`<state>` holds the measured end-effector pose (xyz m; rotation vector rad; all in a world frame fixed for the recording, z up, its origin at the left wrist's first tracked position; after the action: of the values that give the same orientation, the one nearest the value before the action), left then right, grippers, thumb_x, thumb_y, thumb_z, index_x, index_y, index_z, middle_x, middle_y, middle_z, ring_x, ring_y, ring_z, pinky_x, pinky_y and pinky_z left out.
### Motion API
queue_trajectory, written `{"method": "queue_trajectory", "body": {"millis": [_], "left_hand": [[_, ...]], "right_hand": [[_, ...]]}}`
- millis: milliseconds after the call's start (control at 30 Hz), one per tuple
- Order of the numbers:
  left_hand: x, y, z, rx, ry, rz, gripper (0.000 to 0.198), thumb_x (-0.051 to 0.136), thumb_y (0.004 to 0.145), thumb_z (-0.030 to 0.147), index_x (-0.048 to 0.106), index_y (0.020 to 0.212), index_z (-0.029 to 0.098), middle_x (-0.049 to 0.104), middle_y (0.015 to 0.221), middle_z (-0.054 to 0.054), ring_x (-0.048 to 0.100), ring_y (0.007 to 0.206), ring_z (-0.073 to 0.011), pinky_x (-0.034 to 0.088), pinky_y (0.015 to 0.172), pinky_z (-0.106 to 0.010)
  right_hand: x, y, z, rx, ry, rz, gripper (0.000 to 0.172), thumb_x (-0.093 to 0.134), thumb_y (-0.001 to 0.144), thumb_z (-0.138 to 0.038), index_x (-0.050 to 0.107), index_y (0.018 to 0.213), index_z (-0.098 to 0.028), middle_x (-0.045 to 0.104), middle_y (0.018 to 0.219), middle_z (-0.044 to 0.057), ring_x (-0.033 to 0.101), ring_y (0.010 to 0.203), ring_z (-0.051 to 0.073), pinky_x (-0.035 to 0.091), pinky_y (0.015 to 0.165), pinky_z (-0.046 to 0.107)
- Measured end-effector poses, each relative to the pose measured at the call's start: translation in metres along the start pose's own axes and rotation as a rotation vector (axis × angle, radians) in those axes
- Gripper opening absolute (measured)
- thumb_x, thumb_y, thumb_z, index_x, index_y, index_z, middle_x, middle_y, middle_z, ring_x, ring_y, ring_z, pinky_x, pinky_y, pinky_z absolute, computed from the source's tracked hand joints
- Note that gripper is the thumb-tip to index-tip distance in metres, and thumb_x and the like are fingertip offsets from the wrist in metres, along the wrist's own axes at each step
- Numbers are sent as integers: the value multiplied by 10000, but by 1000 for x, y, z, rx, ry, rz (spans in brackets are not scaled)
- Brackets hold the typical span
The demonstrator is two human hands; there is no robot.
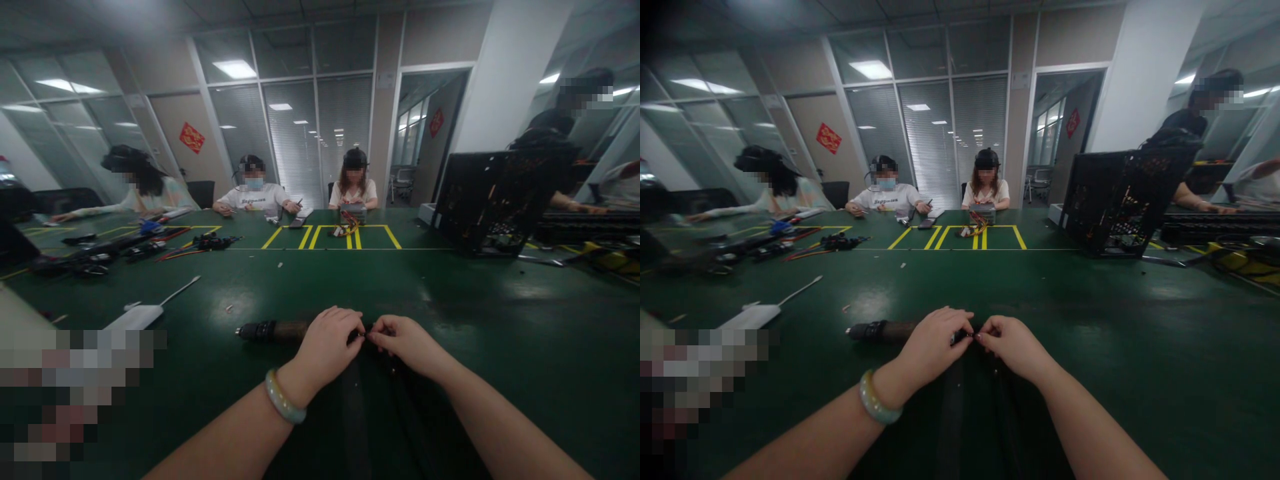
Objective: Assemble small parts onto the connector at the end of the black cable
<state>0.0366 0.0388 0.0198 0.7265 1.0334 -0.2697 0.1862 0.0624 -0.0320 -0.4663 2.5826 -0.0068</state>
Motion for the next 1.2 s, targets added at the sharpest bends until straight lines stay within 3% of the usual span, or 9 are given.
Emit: {"method": "queue_trajectory", "body": {"millis": [300,1200], "left_hand": [[-2,-1,0,-17,29,24,103,619,829,233,607,930,214,641,1125,-31,567,1081,-210,349,1044,-444],[2,-1,1,29,3,-14,108,590,847,183,633,933,231,651,1119,-8,578,1064,-195,368,1033,-438]], "right_hand": [[-1,-2,-2,13,-5,6,175,583,842,-330,623,823,-161,620,673,-4,554,569,110,405,500,185],[-2,-2,-4,5,-47,3,175,585,840,-333,637,833,-166,634,686,3,565,576,118,409,507,195]]}}
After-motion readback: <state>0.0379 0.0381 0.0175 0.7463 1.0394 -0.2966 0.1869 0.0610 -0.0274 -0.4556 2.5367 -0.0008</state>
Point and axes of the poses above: each hand's wrist, its own y-axis towards the middle knuckle, its own x-axis out of the palm, z = x × y, the point moved 6 cm from there along y, towards the middle knuckle
